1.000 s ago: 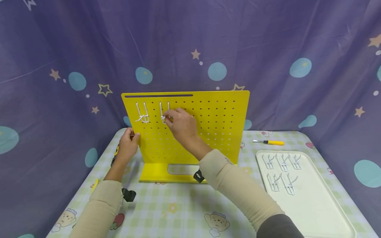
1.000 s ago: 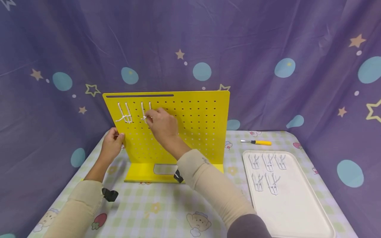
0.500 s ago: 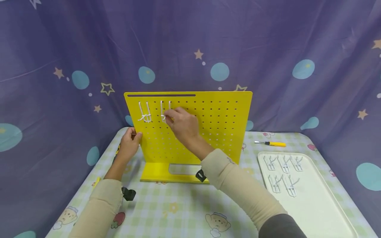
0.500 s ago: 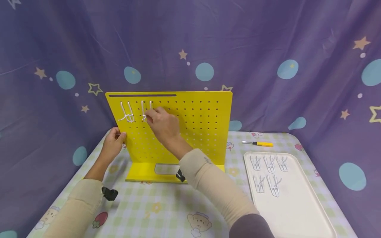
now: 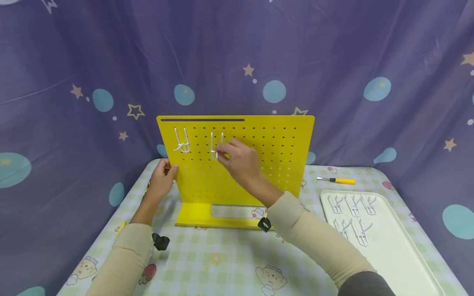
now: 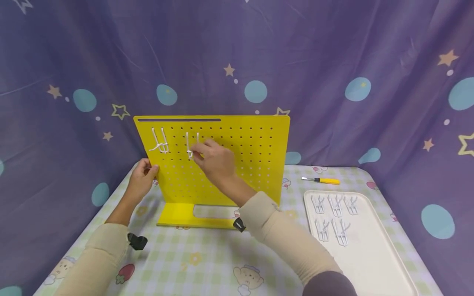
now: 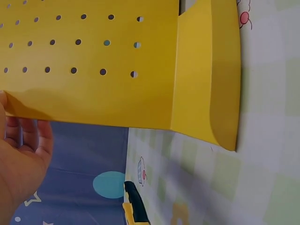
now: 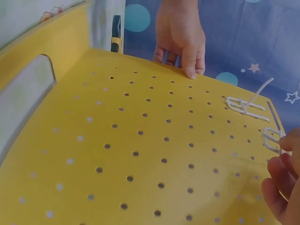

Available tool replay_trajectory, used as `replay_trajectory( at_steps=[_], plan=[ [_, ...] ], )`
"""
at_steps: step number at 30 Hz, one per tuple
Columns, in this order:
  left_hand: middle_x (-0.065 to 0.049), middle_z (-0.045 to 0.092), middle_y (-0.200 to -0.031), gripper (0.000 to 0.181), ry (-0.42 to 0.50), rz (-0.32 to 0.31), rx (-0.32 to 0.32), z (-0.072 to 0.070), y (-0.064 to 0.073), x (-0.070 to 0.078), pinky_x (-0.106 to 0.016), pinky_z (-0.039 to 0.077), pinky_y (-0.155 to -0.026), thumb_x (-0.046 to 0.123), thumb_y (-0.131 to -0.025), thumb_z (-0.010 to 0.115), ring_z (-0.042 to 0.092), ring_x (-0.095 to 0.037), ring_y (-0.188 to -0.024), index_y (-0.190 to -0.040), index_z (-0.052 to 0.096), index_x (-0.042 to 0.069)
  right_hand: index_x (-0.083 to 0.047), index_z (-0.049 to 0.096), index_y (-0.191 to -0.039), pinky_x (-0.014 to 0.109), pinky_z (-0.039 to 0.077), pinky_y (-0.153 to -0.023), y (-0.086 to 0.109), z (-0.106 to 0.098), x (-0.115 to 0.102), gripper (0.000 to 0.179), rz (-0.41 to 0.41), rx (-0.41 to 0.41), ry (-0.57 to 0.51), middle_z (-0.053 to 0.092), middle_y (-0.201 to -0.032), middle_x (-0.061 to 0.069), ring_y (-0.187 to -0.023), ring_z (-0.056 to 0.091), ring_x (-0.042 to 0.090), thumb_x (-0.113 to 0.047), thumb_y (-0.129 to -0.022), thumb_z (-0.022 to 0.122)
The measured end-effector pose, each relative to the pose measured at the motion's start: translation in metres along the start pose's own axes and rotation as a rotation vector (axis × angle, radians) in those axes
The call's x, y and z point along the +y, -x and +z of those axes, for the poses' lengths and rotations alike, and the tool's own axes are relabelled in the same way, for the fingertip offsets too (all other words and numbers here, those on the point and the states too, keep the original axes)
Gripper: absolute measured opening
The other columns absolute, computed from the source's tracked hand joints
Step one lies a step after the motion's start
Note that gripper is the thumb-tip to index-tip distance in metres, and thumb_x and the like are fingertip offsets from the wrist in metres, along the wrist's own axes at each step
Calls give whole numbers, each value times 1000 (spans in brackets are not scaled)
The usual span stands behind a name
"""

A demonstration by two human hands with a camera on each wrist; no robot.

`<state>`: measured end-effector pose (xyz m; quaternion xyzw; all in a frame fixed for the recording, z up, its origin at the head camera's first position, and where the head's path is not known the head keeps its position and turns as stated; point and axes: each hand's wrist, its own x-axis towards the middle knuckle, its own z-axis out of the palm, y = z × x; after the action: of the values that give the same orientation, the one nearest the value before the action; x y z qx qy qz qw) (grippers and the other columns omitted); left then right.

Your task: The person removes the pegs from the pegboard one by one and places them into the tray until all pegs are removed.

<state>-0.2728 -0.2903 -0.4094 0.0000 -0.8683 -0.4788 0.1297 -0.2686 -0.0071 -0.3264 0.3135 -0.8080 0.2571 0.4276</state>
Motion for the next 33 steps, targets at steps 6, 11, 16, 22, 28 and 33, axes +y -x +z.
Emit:
replay_trajectory(
  at_steps=[6,11,16,22,28,33],
  plan=[
    [-13,57,-112,41,0,-6,1,0,0,-1,-23,51,-76,41,-108,44,57,-13,-95,-126,47,5,-17,80,-90,22,54,-59,16,-19,13,6,7,-47,-52,75,-84,-2,-67,67,11,-12,-88,77],
    [-10,55,-107,40,10,-4,-5,0,1,-1,-24,51,-76,41,-108,45,56,-13,-93,-125,47,5,-16,80,-90,23,55,-60,30,-36,29,6,44,-101,-62,76,-86,-3,-70,69,11,-12,-88,75],
    [-8,54,-102,37,17,1,3,0,0,0,-23,50,-73,38,-108,47,55,-14,-88,-124,48,5,-17,80,-92,28,57,-60,45,-60,48,6,137,-173,-55,75,-87,-2,-70,71,13,-15,-88,76],
    [-8,55,-103,36,12,-17,-1,0,-2,-1,-22,49,-72,36,-108,46,55,-14,-89,-125,48,4,-18,80,-92,33,58,-61,66,-87,72,5,271,-246,-49,75,-88,0,-70,71,17,-17,-88,78],
    [-4,54,-97,37,16,9,25,2,-3,-6,-21,50,-71,38,-108,47,54,-8,-84,-121,49,3,-17,80,-92,35,58,-60,88,-112,101,6,308,-264,-64,77,-90,3,-68,70,18,-15,-86,80],
    [-5,55,-98,39,5,-2,19,2,-4,-6,-22,50,-71,41,-108,46,54,-10,-85,-121,49,4,-17,80,-93,30,55,-60,105,-136,123,7,351,-333,-38,76,-93,3,-71,69,18,-14,-88,79]
  ],
)
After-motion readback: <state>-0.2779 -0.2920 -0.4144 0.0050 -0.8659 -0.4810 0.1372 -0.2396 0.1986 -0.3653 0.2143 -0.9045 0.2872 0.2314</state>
